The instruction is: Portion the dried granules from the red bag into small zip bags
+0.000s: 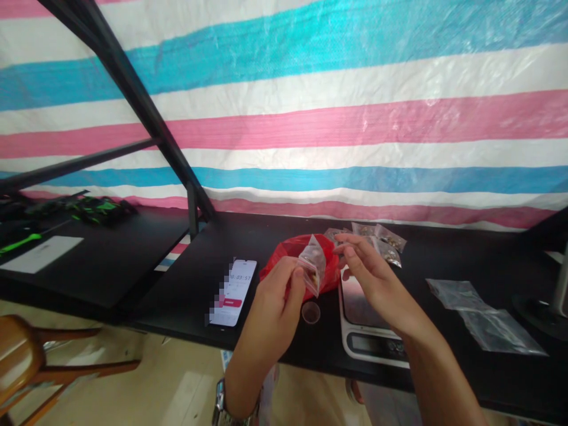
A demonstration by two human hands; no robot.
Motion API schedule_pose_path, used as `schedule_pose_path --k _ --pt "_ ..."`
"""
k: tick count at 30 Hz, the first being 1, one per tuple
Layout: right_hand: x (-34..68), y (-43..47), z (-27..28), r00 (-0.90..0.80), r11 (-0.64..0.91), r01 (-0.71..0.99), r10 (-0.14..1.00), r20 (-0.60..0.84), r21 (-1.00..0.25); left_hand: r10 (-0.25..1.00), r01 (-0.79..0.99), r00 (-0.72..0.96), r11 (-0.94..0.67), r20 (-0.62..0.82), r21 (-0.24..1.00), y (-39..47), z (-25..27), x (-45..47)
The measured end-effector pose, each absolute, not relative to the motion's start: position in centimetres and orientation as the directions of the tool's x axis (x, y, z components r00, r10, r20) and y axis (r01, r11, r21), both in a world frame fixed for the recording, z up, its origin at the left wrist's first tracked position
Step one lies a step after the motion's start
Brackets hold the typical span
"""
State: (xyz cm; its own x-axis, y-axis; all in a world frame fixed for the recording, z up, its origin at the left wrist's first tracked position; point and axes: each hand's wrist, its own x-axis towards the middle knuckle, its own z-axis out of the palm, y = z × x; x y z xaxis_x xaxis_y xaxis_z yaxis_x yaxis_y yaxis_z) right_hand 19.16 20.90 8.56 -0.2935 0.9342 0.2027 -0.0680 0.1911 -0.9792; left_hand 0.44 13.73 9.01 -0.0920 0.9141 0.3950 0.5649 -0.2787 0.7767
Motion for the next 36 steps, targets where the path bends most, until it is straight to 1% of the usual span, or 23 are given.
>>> schedule_pose_path --k 2,4,5,7,9,11,14,16,19,21,23,26,30,33,36 --pt "18.7 21.4 7.7 -0.314 0.043 -0.085 0.947 0.067 -0.995 0.915 0.556 -0.109 -0.268 0.389 0.787 13.9 8.7 0.3" --pt "18.1 21.6 7.0 -0.394 -0.135 -0.148 0.917 -0.066 -0.980 0.917 0.562 -0.110 -0.262 0.385 0.785 14.3 8.3 0.4" --pt "17.8 21.7 6.8 -0.435 -0.210 -0.190 0.894 -0.109 -0.959 0.913 0.576 -0.111 -0.262 0.392 0.774 14.5 8.1 0.4" --pt "17.3 21.7 6.4 -0.470 -0.295 -0.269 0.871 -0.142 -0.917 0.894 0.626 -0.119 -0.270 0.432 0.732 14.9 7.6 0.3" --pt "16.9 21.8 6.3 -0.441 -0.308 -0.327 0.886 -0.143 -0.893 0.866 0.697 -0.121 -0.274 0.485 0.663 15.3 7.0 0.1" --pt "16.6 22.0 6.1 -0.367 -0.285 -0.374 0.919 -0.141 -0.883 0.842 0.769 -0.136 -0.242 0.521 0.591 15.5 6.4 -0.2" --pt "16.3 22.5 5.5 -0.213 -0.179 -0.390 0.972 -0.101 -0.903 0.820 0.852 -0.224 -0.097 0.526 0.514 15.8 5.4 -0.6" --pt "16.1 22.9 4.9 -0.104 -0.057 -0.313 0.994 -0.025 -0.948 0.827 0.883 -0.272 0.010 0.493 0.470 16.0 4.8 -0.9" --pt "15.9 23.3 4.0 -0.002 0.117 -0.068 0.993 0.117 -0.991 0.849 0.892 -0.321 0.122 0.419 0.436 16.4 4.0 -1.6" --pt "15.6 23.2 3.6 -0.020 0.189 0.078 0.982 0.188 -0.979 0.845 0.860 -0.368 0.151 0.388 0.487 16.7 3.8 -2.3" --pt "15.2 22.8 3.6 -0.072 0.236 0.159 0.971 0.227 -0.959 0.826 0.810 -0.410 0.135 0.386 0.571 16.9 3.7 -2.9" --pt "14.5 22.0 4.1 -0.103 0.285 0.221 0.958 0.268 -0.933 0.790 0.715 -0.461 0.061 0.404 0.697 16.9 4.0 -3.2" --pt "13.7 21.3 4.3 -0.110 0.340 0.251 0.940 0.322 -0.906 0.729 0.518 -0.560 -0.063 0.394 0.853 16.7 4.8 -2.7" --pt "13.5 21.2 4.1 -0.165 0.338 0.362 0.940 0.297 -0.869 0.671 0.387 -0.633 -0.157 0.386 0.909 16.6 5.3 -2.3" --pt "13.6 21.3 4.1 -0.203 0.346 0.452 0.938 0.283 -0.822 0.629 0.335 -0.674 -0.206 0.386 0.920 16.6 5.4 -2.5"
